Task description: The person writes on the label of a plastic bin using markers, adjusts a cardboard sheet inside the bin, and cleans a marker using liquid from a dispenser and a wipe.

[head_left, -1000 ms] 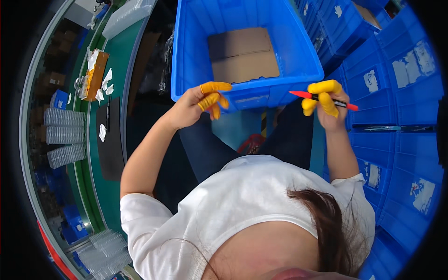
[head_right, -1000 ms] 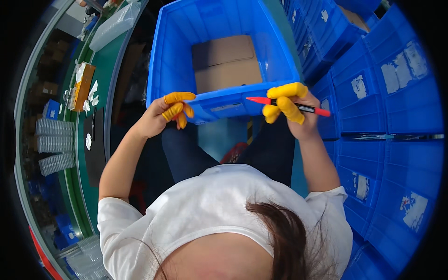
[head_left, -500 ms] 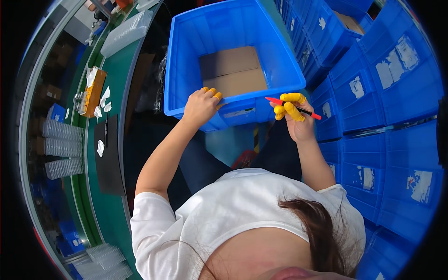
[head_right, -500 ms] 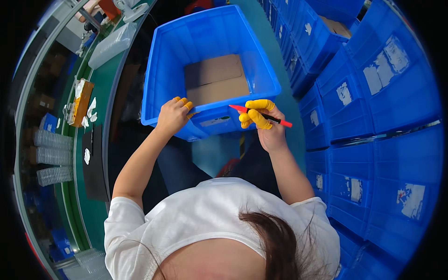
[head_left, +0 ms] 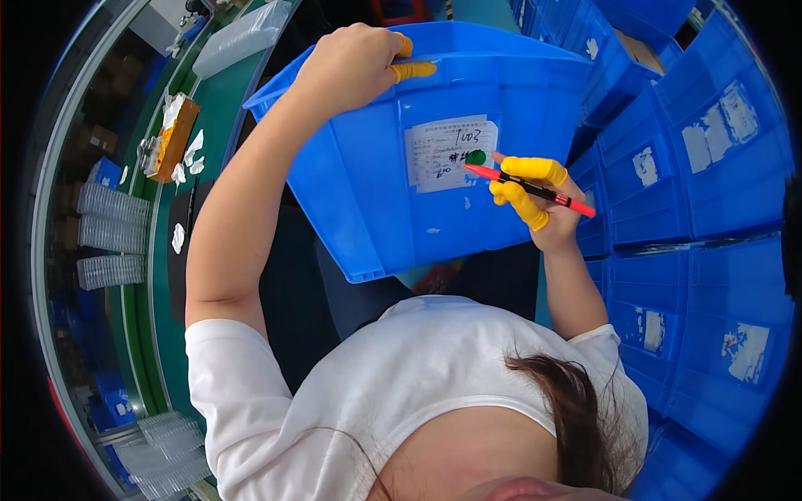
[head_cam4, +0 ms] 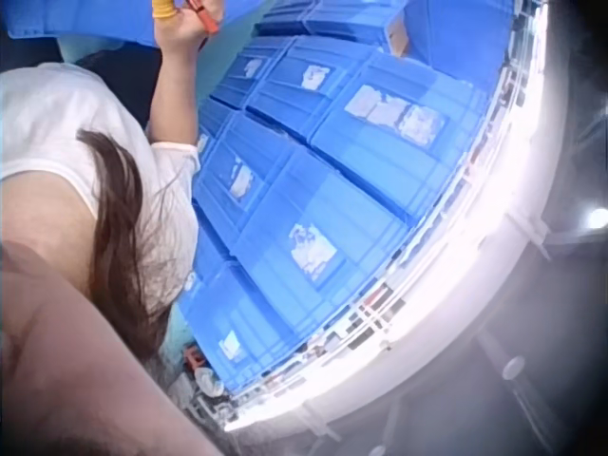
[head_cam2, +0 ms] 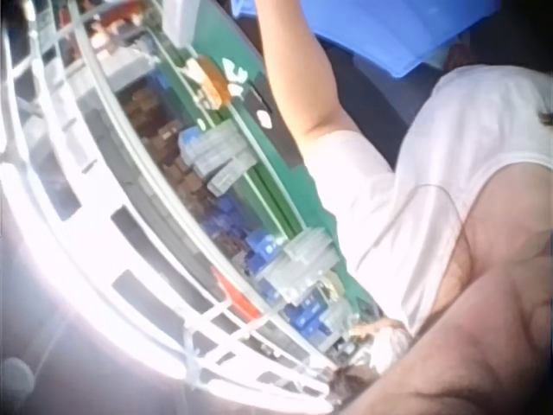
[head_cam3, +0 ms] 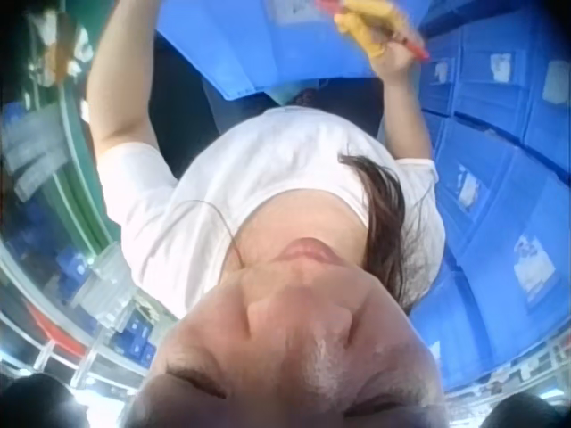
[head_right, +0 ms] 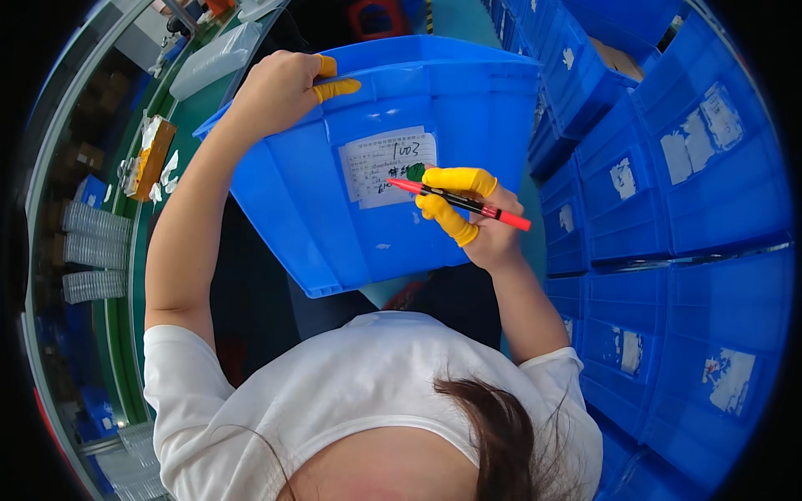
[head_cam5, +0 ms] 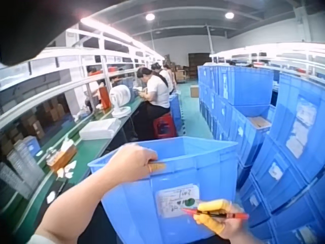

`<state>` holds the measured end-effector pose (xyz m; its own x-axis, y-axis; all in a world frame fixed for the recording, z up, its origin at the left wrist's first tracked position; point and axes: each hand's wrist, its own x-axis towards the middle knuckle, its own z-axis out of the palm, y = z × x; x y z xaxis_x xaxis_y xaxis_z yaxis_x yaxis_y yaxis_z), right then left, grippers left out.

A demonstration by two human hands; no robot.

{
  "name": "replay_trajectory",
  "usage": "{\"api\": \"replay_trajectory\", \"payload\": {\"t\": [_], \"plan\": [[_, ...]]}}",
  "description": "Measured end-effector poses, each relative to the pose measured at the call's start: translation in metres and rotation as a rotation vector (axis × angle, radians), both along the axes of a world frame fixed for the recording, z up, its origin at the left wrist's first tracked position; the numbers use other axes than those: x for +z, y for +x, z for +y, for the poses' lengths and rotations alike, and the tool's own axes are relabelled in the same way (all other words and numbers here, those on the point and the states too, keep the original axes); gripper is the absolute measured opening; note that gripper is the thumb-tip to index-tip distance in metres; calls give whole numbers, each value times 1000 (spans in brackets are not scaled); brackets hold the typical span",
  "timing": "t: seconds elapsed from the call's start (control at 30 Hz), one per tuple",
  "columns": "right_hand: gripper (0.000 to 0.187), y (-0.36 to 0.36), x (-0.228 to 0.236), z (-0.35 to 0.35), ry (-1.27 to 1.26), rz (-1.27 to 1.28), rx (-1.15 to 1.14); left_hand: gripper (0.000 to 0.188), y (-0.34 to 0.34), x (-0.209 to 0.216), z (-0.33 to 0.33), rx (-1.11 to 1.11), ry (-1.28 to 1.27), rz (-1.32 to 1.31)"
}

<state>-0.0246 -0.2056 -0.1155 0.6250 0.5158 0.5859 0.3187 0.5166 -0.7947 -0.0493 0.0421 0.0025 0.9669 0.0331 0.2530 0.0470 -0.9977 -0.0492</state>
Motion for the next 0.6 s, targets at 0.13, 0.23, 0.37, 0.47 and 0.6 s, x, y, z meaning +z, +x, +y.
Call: {"api": "replay_trajectory", "payload": {"t": [0.13,0.23,0.37,0.47,0.6], "plan": [[21,3,-19,17,-99,-23,-87,26,-1,8,-6,28,-46,60],[20,3,-34,35,20,-112,-149,33,8,10,10,28,-120,48],[20,4,-45,47,26,-125,-232,33,14,30,9,-94,-148,145],[21,10,-47,55,48,-261,-235,34,19,33,7,-46,-145,173],[21,13,-46,54,-28,-233,-237,36,27,33,10,-47,-159,186]]}}
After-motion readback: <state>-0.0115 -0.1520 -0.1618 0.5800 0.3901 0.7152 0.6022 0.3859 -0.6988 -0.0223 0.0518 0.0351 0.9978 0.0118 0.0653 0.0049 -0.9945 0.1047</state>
